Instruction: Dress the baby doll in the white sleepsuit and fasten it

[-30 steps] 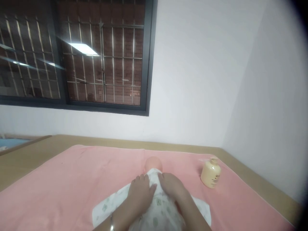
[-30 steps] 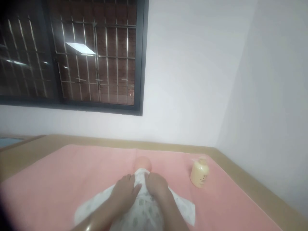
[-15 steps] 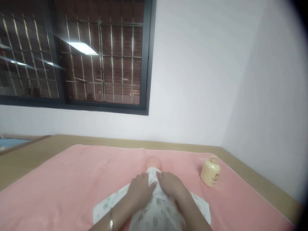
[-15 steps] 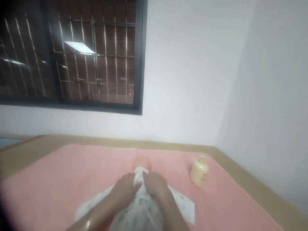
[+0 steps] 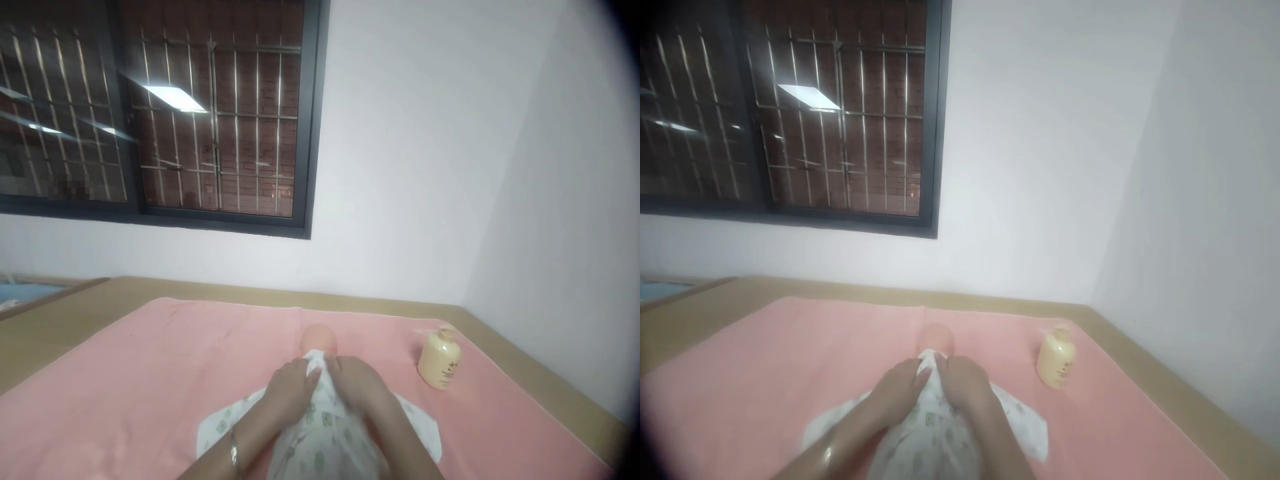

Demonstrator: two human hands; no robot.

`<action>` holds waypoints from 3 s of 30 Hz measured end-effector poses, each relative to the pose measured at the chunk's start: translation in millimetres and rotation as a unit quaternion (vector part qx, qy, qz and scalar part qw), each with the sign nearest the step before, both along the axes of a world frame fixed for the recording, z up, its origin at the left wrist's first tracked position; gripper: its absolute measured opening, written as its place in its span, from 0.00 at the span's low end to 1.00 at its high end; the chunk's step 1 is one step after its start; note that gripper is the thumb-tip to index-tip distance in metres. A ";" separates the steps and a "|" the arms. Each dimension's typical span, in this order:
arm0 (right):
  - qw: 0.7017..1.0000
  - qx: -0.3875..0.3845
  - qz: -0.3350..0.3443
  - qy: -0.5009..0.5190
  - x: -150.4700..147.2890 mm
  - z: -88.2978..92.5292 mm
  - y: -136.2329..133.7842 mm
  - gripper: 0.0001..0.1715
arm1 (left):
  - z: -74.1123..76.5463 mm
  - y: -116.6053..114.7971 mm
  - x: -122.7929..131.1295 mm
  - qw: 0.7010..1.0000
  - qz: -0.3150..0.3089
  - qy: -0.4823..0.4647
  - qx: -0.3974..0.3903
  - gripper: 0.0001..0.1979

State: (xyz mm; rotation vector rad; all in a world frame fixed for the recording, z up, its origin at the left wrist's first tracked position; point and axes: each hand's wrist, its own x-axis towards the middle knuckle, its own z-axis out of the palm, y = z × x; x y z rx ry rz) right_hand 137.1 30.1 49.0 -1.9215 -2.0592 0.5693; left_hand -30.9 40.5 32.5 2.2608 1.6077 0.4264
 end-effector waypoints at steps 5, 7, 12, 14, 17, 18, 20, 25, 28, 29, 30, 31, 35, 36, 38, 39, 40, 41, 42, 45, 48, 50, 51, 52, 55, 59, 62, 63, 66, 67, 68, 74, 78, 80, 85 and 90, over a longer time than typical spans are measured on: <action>0.999 -0.019 0.003 0.034 10.6 -15.8 17.7 0.42 | 1.3 -19.6 9.8 0.995 -0.018 0.071 0.071 0.27; 1.000 -0.017 0.003 0.022 8.6 -15.5 16.7 0.43 | 2.3 -21.4 10.6 0.994 -0.014 0.083 0.076 0.28; 0.999 0.022 0.002 -0.046 -4.0 -6.2 1.9 0.41 | -3.2 -5.9 5.2 0.997 0.000 0.052 0.063 0.30; 0.997 0.038 0.005 -0.062 -6.3 -5.1 -0.1 0.38 | -8.2 2.7 3.3 0.999 0.005 0.028 0.037 0.31; 0.997 0.036 -0.011 -0.062 -5.3 -8.2 5.2 0.33 | -16.1 13.5 3.2 0.999 0.034 -0.005 -0.002 0.31; 0.998 0.032 -0.018 -0.057 -4.4 -10.0 8.2 0.32 | -18.5 16.2 3.7 0.999 0.044 -0.016 -0.009 0.31; 0.998 0.019 -0.031 -0.043 -2.6 -14.2 14.1 0.31 | -22.7 20.0 4.9 0.998 0.056 -0.031 -0.010 0.30; 0.998 0.008 -0.055 -0.028 -1.8 -26.3 22.8 0.35 | -30.4 22.2 6.7 0.997 0.076 -0.032 0.014 0.28; 0.997 0.020 -0.066 -0.029 -2.2 -34.2 26.5 0.37 | -34.5 22.3 7.3 0.995 0.090 -0.034 0.025 0.27; 0.997 0.021 -0.068 -0.026 -2.1 -36.6 27.8 0.37 | -35.9 22.6 7.5 0.995 0.094 -0.035 0.028 0.27; 0.997 0.021 -0.068 -0.022 -1.8 -38.8 29.1 0.37 | -37.2 22.9 7.7 0.994 0.096 -0.037 0.030 0.26; 0.997 0.021 -0.068 -0.018 -1.5 -40.8 30.2 0.37 | -38.4 23.2 7.8 0.994 0.097 -0.040 0.031 0.26; 0.997 0.030 -0.068 -0.015 0.1 -46.4 33.0 0.36 | -41.5 24.3 7.5 0.994 0.095 -0.049 0.036 0.26; 0.997 0.034 -0.069 -0.015 0.4 -47.3 33.2 0.36 | -41.9 24.4 7.3 0.994 0.094 -0.050 0.037 0.25; 0.997 0.039 -0.070 -0.014 0.6 -48.5 33.3 0.36 | -42.5 24.5 6.9 0.994 0.093 -0.053 0.039 0.25; 0.997 0.040 -0.071 -0.013 0.7 -48.9 33.2 0.35 | -42.7 24.6 6.7 0.994 0.092 -0.054 0.039 0.25; 0.997 0.039 -0.072 -0.012 0.7 -49.2 33.2 0.35 | -42.9 24.7 6.6 0.994 0.092 -0.054 0.039 0.25; 0.997 0.038 -0.072 -0.011 0.6 -49.5 33.2 0.35 | -43.0 24.7 6.5 0.994 0.093 -0.053 0.038 0.25; 0.997 0.038 -0.072 -0.011 0.6 -49.7 33.2 0.35 | -43.0 24.7 6.4 0.993 0.094 -0.052 0.038 0.25; 0.996 0.038 -0.073 -0.014 0.6 -50.1 33.5 0.35 | -42.5 24.6 6.5 0.993 0.096 -0.049 0.036 0.25; 0.996 0.038 -0.074 -0.021 0.4 -49.9 33.0 0.36 | -41.4 24.0 6.8 0.993 0.097 -0.050 0.033 0.24; 0.996 0.038 -0.071 -0.022 0.2 -49.2 32.3 0.36 | -40.4 23.3 6.9 0.993 0.096 -0.052 0.036 0.24; 0.997 0.038 -0.071 -0.022 0.2 -48.7 31.9 0.36 | -39.9 22.9 7.0 0.993 0.094 -0.052 0.038 0.25; 0.997 0.038 -0.071 -0.021 0.2 -48.2 31.7 0.36 | -39.3 22.5 7.1 0.994 0.094 -0.050 0.038 0.25; 0.997 0.033 -0.071 -0.020 0.1 -46.3 31.3 0.35 | -37.5 22.0 7.4 0.994 0.096 -0.040 0.034 0.25; 0.996 0.036 -0.073 -0.040 -2.7 -41.2 26.9 0.34 | -37.8 22.4 6.9 0.994 0.095 -0.038 0.035 0.25; 0.991 0.056 -0.072 -0.096 -9.6 -33.8 16.0 0.34 | -40.0 22.9 5.7 0.994 0.094 -0.045 0.039 0.25; 0.989 0.063 -0.068 -0.117 -12.5 -30.4 11.1 0.34 | -40.4 23.0 5.1 0.994 0.093 -0.047 0.038 0.24; 0.985 0.076 -0.045 -0.148 -19.9 -18.8 -3.5 0.32 | -39.5 23.0 3.9 0.995 0.086 -0.040 0.042 0.25; 0.986 0.075 -0.035 -0.144 -20.9 -15.3 -6.9 0.32 | -38.2 22.6 3.8 0.995 0.079 -0.033 0.046 0.25; 0.988 0.070 -0.028 -0.135 -20.8 -12.4 -8.9 0.32 | -36.5 21.7 4.0 0.996 0.071 -0.024 0.053 0.26; 0.998 0.009 -0.043 -0.036 -2.5 -18.4 8.5 0.38 | -26.3 -1.7 12.9 0.994 0.026 0.043 0.097 0.24; 0.999 -0.016 -0.050 0.009 6.3 -25.1 18.2 0.43 | -22.7 -23.4 20.8 0.987 0.018 0.097 0.127 0.24; 0.999 -0.009 -0.042 -0.005 4.6 -20.6 12.8 0.43 | -20.0 -25.0 20.2 0.988 0.014 0.093 0.124 0.24; 0.999 0.033 -0.017 -0.039 -5.5 1.2 -11.9 0.43 | -16.3 0.5 5.8 0.998 0.000 0.003 0.060 0.27; 0.999 0.028 -0.024 -0.012 -4.8 4.2 -13.5 0.43 | -17.8 6.6 2.6 0.999 0.023 0.014 0.047 0.29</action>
